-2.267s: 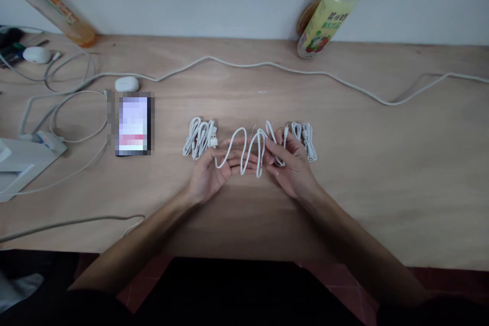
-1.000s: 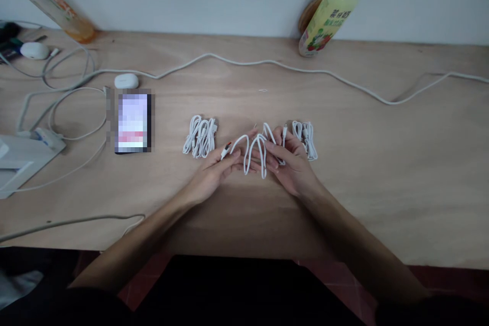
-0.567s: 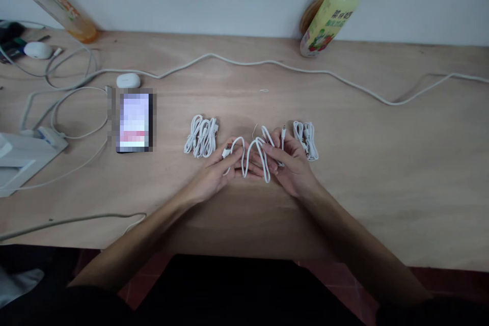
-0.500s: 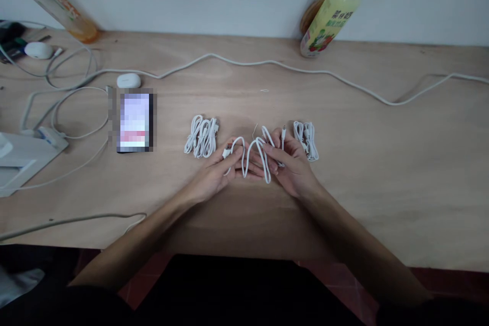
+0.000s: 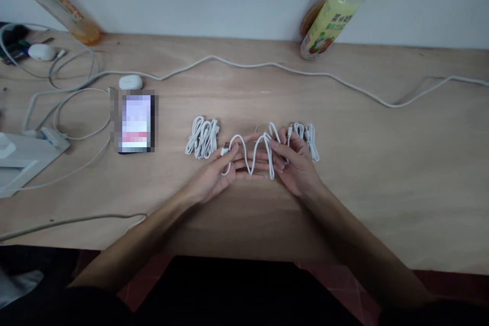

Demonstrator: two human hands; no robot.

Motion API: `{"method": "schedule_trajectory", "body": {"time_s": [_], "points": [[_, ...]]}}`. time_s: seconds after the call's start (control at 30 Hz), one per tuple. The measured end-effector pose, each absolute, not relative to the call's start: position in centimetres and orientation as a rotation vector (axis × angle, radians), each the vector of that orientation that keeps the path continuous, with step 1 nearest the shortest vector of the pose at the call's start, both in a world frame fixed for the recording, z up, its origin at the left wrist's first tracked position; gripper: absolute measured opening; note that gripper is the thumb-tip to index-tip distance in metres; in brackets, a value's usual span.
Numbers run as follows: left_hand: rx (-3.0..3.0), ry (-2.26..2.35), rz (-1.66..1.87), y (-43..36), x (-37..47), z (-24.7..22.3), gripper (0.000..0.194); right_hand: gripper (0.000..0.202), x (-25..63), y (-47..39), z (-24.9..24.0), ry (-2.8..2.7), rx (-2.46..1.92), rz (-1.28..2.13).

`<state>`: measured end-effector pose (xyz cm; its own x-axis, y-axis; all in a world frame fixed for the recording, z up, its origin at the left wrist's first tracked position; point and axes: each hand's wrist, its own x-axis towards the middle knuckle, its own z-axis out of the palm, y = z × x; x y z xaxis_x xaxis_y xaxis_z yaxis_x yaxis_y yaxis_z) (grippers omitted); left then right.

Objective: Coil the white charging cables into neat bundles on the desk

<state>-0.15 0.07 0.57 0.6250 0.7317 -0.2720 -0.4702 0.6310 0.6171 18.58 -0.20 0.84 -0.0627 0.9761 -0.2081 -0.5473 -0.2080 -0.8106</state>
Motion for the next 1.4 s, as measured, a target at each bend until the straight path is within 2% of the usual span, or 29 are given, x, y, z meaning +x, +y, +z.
{"method": "schedule_trajectory", "body": {"time_s": [0.67, 0.9, 1.2, 1.4], "points": [[0.554, 0.451, 0.678, 0.54, -0.81, 0.62, 0.064, 0.049, 18.66, -0.19, 0.77, -0.609, -0.899, 1.610], [0.566, 0.496, 0.711, 0.47, -0.79, 0.45, 0.056, 0.049, 18.36, -0.19, 0.83, -0.642, -0.910, 1.575], [0.551, 0.587, 0.803, 0.41, -0.81, 0.41, 0.034, 0.045, 18.52, -0.32, 0.53, -0.678, -0.912, 1.575], [0.538, 0.595, 0.853, 0.48, -0.65, 0.84, 0.026, 0.045, 18.67, -0.23, 0.51, -0.658, -0.921, 1.582]]}}
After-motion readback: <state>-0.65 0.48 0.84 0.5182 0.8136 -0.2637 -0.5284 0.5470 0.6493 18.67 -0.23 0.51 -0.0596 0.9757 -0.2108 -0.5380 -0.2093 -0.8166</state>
